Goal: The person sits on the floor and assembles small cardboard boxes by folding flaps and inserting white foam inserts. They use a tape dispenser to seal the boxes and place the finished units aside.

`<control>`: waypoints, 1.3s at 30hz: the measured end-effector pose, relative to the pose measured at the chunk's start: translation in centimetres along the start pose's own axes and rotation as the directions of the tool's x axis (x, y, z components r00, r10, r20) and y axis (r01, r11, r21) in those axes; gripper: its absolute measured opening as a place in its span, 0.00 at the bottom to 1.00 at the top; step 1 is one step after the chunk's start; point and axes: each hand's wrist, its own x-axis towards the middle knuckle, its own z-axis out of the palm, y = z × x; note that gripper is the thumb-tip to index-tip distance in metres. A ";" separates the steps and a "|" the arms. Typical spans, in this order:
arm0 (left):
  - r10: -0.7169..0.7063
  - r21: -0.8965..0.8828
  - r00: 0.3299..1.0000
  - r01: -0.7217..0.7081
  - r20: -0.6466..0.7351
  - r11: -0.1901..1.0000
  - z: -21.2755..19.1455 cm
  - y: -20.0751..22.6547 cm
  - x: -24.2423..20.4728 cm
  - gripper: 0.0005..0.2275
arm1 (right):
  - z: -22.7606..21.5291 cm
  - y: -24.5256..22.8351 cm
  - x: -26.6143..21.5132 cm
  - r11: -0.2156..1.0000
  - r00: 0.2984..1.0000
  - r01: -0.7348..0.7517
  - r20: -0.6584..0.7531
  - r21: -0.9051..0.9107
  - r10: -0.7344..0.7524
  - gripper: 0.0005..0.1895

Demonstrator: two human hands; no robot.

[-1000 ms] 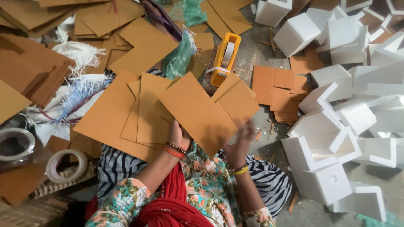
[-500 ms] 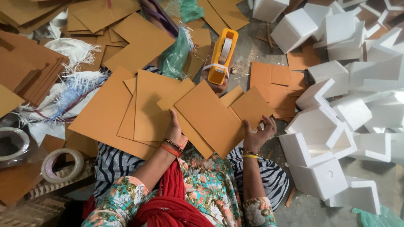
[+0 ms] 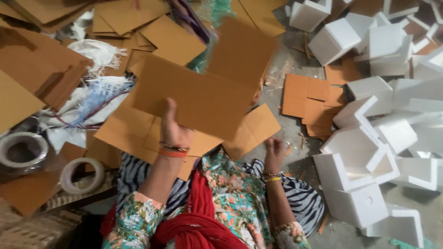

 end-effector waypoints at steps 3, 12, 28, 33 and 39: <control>0.202 -0.040 0.976 -0.205 -0.085 0.978 2.9 8.2 -0.2 0.24 | 3.6 1.9 -1.6 0.959 0.910 -0.263 0.301 -0.107 0.284 0.10; 0.470 0.221 0.882 -0.461 0.011 0.860 6.6 20.4 -8.1 0.25 | 16.2 0.6 -1.1 0.707 0.957 -0.010 0.198 -0.707 0.212 0.22; 0.372 0.268 0.895 -0.306 -0.245 0.914 3.8 22.8 -7.8 0.22 | 19.5 -4.2 7.5 0.161 0.535 0.820 0.836 -0.549 0.124 0.24; 0.476 0.350 0.843 -0.380 -0.249 0.856 2.4 25.7 -9.1 0.23 | 15.3 -6.8 9.5 0.156 0.748 0.645 0.578 -0.748 -0.325 0.16; 0.479 0.471 0.851 -0.339 -0.215 0.814 2.4 24.5 -8.6 0.23 | 10.0 -13.0 6.2 0.991 0.875 -0.129 0.467 -0.022 0.125 0.19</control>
